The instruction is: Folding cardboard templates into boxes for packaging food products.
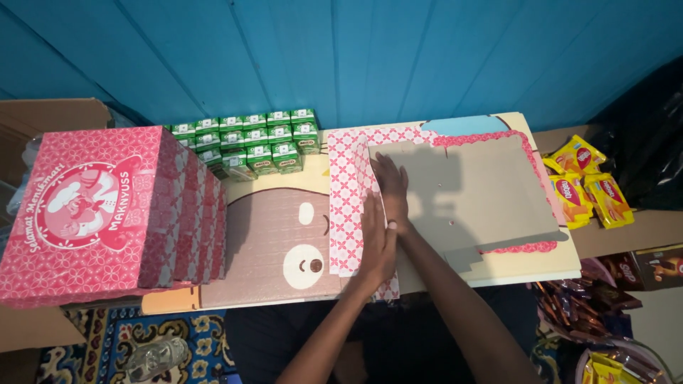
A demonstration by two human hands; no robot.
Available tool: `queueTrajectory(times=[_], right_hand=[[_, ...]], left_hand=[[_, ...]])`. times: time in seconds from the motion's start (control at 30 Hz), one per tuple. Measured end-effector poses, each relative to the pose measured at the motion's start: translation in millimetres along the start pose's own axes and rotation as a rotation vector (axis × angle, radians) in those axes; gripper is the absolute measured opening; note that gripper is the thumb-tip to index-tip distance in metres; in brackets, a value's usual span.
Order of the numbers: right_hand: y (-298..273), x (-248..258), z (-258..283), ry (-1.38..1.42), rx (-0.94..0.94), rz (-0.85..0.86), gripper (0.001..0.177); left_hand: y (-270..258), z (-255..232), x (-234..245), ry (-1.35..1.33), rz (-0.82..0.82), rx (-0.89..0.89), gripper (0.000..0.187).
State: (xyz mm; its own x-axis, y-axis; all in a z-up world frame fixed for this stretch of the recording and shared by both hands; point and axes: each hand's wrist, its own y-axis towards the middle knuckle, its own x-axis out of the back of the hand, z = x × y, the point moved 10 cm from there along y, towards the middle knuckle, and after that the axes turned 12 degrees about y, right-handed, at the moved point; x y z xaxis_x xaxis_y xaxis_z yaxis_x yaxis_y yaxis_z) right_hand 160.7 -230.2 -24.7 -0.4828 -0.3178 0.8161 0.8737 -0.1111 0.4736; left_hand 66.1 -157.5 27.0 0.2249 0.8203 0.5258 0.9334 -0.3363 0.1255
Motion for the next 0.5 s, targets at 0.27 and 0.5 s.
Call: queueTrajectory(times=[0.27, 0.5], right_hand=[[11.2, 47.4, 11.5, 0.695, 0.069, -0.051, 0.05], [14.0, -5.3, -44.3, 0.58, -0.216, -0.096, 0.039]], left_hand=[[4.1, -0.3, -5.4, 0.125, 0.037, 0.05, 0.068], [-1.6, 8.7, 0.4, -0.06, 0.014, 0.089, 0.068]])
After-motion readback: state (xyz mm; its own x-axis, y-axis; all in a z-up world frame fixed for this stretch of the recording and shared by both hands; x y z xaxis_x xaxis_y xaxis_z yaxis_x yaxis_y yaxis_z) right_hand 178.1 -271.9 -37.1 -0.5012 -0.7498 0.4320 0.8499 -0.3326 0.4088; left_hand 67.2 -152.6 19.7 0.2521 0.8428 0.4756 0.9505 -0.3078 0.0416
